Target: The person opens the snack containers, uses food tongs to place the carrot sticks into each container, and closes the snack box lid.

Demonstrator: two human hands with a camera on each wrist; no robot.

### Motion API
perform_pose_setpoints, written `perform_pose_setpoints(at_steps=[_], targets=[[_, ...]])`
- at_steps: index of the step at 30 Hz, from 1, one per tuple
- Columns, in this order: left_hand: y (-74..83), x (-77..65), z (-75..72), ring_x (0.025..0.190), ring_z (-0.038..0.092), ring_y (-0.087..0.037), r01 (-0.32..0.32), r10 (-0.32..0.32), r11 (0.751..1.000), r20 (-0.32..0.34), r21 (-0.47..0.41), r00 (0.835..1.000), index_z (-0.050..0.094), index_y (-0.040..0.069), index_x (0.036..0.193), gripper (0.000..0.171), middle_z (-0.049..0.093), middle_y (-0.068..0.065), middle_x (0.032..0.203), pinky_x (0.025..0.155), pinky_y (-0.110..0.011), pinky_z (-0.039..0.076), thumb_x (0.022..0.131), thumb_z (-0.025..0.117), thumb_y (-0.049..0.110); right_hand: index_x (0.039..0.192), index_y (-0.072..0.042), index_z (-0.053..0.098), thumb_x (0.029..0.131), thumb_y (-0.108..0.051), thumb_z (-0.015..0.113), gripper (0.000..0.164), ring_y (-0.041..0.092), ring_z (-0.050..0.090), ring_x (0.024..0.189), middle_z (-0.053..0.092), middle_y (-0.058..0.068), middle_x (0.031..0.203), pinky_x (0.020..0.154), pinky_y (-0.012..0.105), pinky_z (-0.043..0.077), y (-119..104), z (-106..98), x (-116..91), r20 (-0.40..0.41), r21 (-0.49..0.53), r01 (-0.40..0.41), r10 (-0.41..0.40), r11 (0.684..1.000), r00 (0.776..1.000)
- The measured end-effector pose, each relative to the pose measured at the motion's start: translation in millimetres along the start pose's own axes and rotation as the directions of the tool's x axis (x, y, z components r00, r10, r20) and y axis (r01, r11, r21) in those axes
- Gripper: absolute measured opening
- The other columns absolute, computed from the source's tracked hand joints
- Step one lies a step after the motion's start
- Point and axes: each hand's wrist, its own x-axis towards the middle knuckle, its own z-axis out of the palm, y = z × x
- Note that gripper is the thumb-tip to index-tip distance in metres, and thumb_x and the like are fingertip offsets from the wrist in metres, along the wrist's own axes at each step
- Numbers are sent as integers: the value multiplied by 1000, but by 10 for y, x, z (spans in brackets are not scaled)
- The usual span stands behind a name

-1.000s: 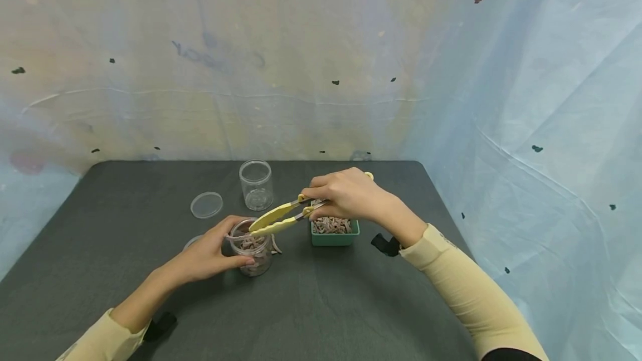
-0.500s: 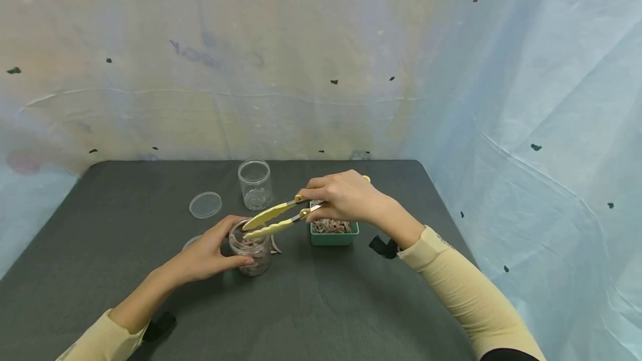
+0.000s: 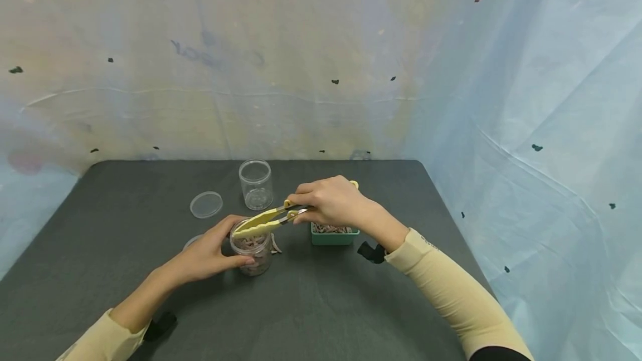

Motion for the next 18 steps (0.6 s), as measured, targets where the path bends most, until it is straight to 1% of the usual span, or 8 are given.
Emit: perform_pose_setpoints(at_steps=[4,8,11,15,18], targets=[[-10,6,8,115,61,-18,-9,9,1000,-3,4,1000,49,19,145,71,58,1,130,92,-41,55,87,85,41,120,-24,75,92,-50,76,39,4,65,71,69,-9,101,52,25,49,13,-38,0,17,-13,-2,2,1000,1000],[-8,8,11,117,60,-17,-8,8,1000,-3,3,1000,49,22,145,72,58,3,132,95,-42,54,87,86,41,119,-24,75,92,-49,77,37,4,62,68,68,-9,99,52,25,48,39,-80,-34,30,18,-10,10,1000,1000],[-14,11,10,118,60,-17,-1,1,1000,-6,11,1000,49,21,145,71,58,3,132,95,-43,54,87,86,41,118,-23,75,91,-48,78,36,4,61,68,69,-9,99,52,25,47,58,-90,-77,8,35,-16,16,999,1000],[-8,3,4,117,61,-19,0,0,1000,-9,24,1000,49,19,143,70,58,2,130,93,-43,54,87,86,41,119,-22,75,90,-47,80,39,4,62,70,70,-8,102,53,24,46,86,-89,-169,-50,45,-24,26,999,998],[1,-5,5,118,61,-21,-3,3,1000,-5,23,1000,50,18,143,70,58,0,131,94,-44,54,88,85,40,123,-20,76,89,-47,81,43,4,60,68,70,-7,104,52,23,43,134,-92,-295,-79,57,-61,65,997,995]])
